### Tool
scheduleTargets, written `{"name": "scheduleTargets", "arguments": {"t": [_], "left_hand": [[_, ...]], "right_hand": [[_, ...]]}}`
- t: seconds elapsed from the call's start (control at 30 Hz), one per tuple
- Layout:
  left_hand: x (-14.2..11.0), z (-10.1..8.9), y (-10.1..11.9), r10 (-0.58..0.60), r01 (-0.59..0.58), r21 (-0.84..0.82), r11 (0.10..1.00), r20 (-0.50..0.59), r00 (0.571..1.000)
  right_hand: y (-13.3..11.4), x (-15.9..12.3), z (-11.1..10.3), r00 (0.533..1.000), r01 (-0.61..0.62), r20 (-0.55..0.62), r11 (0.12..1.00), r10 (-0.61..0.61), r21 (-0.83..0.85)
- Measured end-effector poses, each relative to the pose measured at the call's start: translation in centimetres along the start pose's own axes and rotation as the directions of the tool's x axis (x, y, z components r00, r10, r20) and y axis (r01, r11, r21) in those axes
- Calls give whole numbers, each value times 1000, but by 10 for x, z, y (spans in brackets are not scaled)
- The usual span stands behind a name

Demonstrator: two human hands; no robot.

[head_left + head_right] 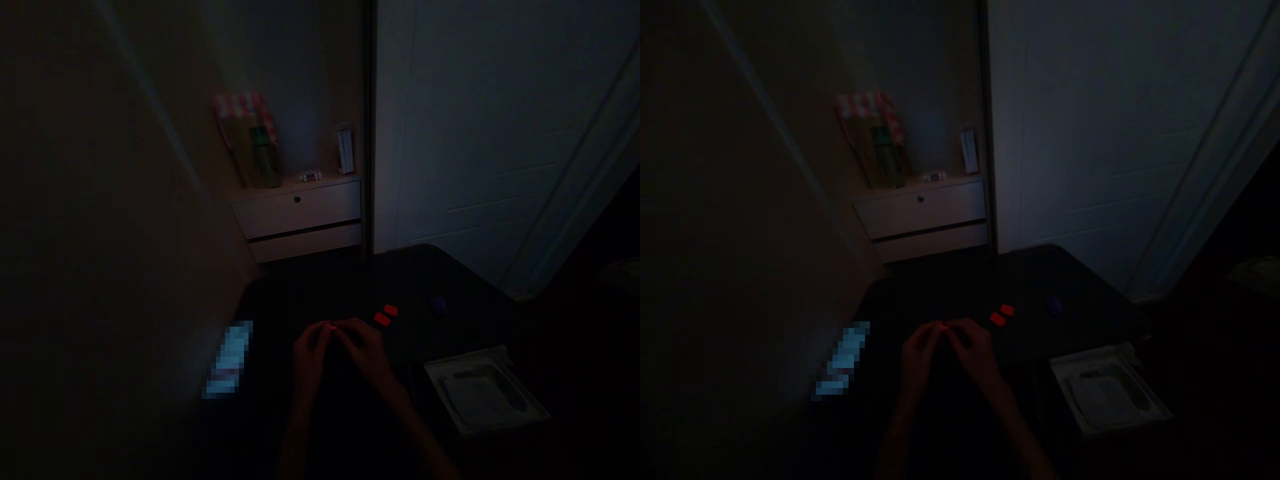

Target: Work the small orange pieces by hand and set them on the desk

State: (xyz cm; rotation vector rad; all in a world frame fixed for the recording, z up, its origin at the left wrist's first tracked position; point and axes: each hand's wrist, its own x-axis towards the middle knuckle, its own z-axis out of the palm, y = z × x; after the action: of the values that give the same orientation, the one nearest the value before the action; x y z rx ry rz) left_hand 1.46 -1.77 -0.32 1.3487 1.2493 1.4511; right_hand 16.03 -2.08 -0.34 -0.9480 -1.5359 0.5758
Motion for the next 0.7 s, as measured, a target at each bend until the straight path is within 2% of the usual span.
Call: {"name": "scheduleTargets", "arguments": {"t": [0.27, 0.57, 0.7], "left_hand": [[-1, 0, 3, -8, 8, -23, 1000, 18, 1000], [0, -1, 1, 9, -9, 0, 1000, 16, 1000], [1, 0, 0, 7, -7, 12, 1000, -8, 1000]], "right_hand": [[4, 2, -1, 999, 43, -10, 998, -43, 37], [-1, 1, -1, 999, 25, 28, 999, -26, 39], [1, 0, 0, 1000, 16, -4, 999, -16, 35]]}}
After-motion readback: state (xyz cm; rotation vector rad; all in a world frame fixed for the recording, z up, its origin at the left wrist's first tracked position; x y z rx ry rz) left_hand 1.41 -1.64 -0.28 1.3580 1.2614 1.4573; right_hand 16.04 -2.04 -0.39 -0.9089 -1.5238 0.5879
